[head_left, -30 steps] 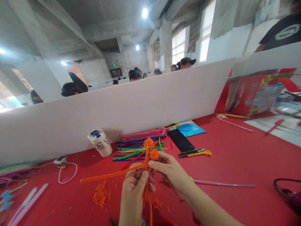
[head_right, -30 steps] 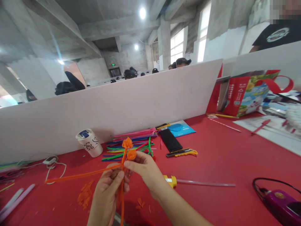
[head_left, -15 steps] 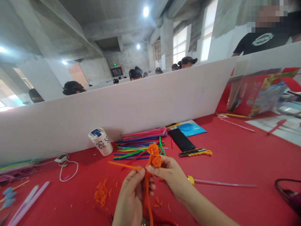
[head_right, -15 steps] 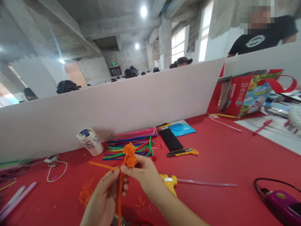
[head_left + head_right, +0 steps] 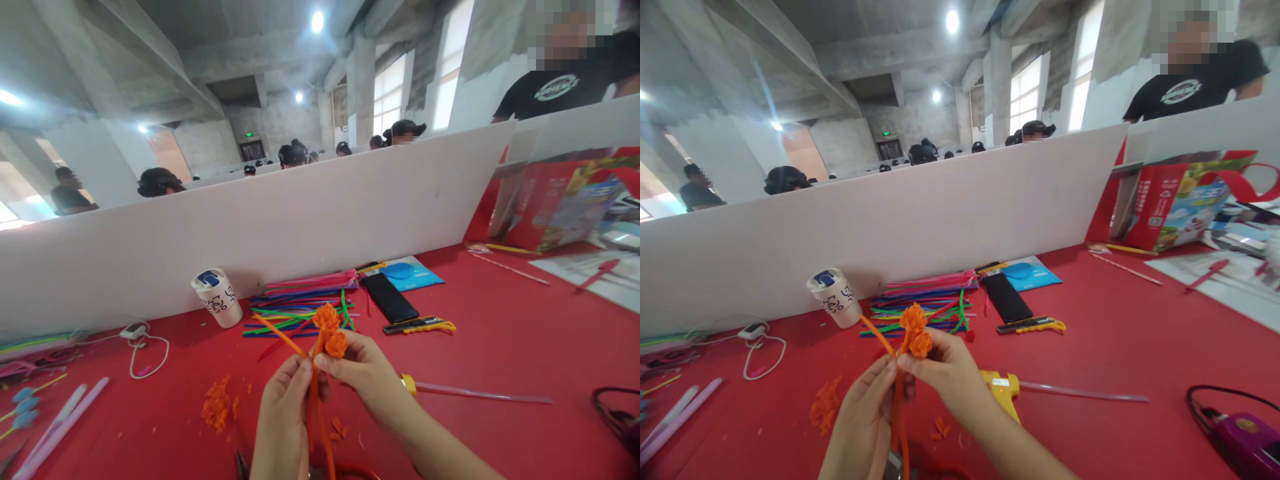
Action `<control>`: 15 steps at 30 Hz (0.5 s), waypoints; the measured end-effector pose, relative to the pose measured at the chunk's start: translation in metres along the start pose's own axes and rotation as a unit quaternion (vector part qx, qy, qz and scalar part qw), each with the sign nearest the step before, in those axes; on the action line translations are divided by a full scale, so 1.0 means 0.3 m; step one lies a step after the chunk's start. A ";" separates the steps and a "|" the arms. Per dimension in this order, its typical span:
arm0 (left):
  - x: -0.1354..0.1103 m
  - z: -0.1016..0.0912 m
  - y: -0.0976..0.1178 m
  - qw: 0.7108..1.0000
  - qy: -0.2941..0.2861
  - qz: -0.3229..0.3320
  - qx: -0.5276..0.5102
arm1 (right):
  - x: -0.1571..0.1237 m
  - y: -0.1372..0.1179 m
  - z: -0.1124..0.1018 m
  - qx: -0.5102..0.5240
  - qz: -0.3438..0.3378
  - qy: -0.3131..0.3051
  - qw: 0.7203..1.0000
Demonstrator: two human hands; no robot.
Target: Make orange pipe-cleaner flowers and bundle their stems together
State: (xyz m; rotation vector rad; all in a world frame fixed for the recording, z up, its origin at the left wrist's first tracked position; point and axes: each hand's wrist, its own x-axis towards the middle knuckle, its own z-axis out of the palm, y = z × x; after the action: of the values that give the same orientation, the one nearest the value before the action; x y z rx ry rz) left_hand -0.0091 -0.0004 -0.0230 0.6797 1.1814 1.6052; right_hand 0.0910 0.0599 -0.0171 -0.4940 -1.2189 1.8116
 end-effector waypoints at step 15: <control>0.005 -0.006 0.001 0.920 0.051 0.301 0.245 | -0.023 -0.005 0.045 0.001 -0.028 0.124 0.992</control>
State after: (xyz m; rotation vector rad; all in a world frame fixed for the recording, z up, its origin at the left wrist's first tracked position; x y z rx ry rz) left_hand -0.0113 0.0002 -0.0236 1.4041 1.5727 1.8634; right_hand 0.0856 0.0471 -0.0107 -0.6557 -1.0501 1.6482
